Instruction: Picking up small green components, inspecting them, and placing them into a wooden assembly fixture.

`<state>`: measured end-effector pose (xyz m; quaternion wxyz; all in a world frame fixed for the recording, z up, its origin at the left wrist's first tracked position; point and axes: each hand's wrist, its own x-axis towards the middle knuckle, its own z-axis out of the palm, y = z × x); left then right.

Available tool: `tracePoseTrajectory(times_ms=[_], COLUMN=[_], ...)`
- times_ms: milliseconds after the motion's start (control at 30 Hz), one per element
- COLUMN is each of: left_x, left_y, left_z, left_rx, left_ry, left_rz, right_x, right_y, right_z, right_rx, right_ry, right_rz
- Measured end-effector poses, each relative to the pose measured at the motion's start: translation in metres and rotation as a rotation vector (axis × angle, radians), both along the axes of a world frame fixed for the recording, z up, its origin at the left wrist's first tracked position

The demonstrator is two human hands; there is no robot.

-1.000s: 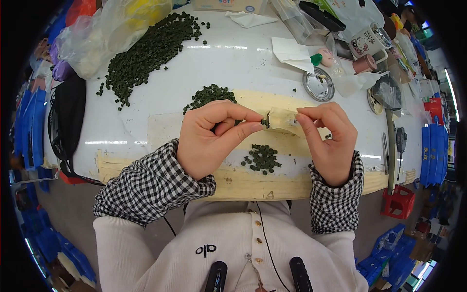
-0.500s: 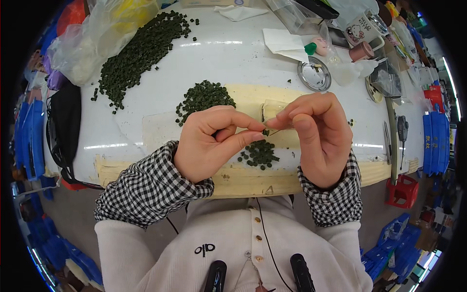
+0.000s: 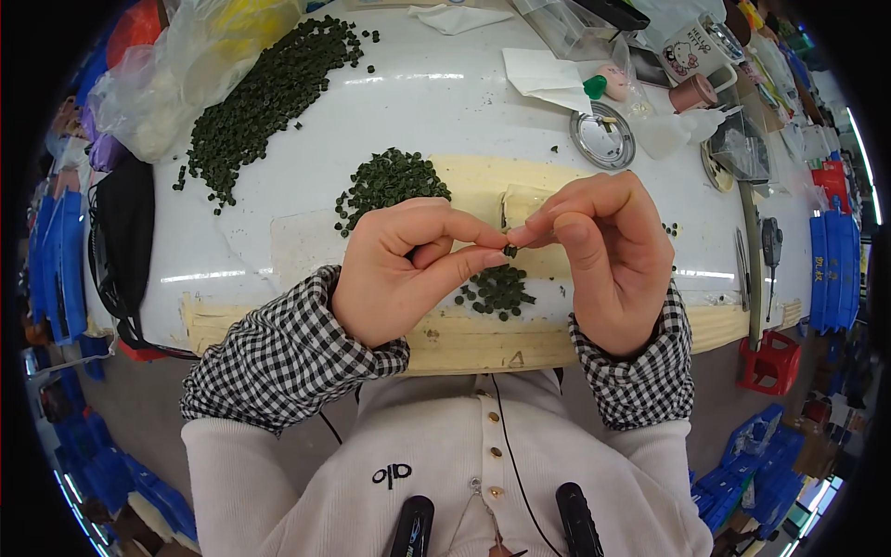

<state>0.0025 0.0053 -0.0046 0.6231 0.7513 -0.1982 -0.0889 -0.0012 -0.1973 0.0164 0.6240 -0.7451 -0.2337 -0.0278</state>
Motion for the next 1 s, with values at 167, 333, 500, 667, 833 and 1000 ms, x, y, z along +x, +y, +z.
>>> tracePoseTrajectory(times_ms=[167,333,500,667,833,1000], left_x=[0.000,0.000,0.000,0.000,-0.001,-0.001], left_y=[-0.001,0.000,0.000,0.000,0.002,0.001], left_z=[0.002,0.002,0.002,0.002,0.000,0.001], left_rx=[-0.005,0.006,-0.001,-0.015,-0.052,-0.068], left_ry=[-0.009,-0.013,-0.004,0.011,0.027,0.021], left_rz=[0.007,0.024,0.053,0.081,0.102,0.101], right_x=[0.000,0.008,0.014,0.011,-0.016,-0.021], right_y=[-0.003,-0.015,-0.015,-0.014,-0.008,0.000], right_z=[0.000,-0.007,-0.008,-0.006,0.008,-0.003], right_rx=[0.106,-0.286,-0.550,-0.600,-0.402,-0.306], right_ry=[-0.034,-0.318,-0.411,-0.476,-0.301,-0.159], right_rz=[-0.162,-0.461,-0.388,-0.453,-0.330,-0.130])
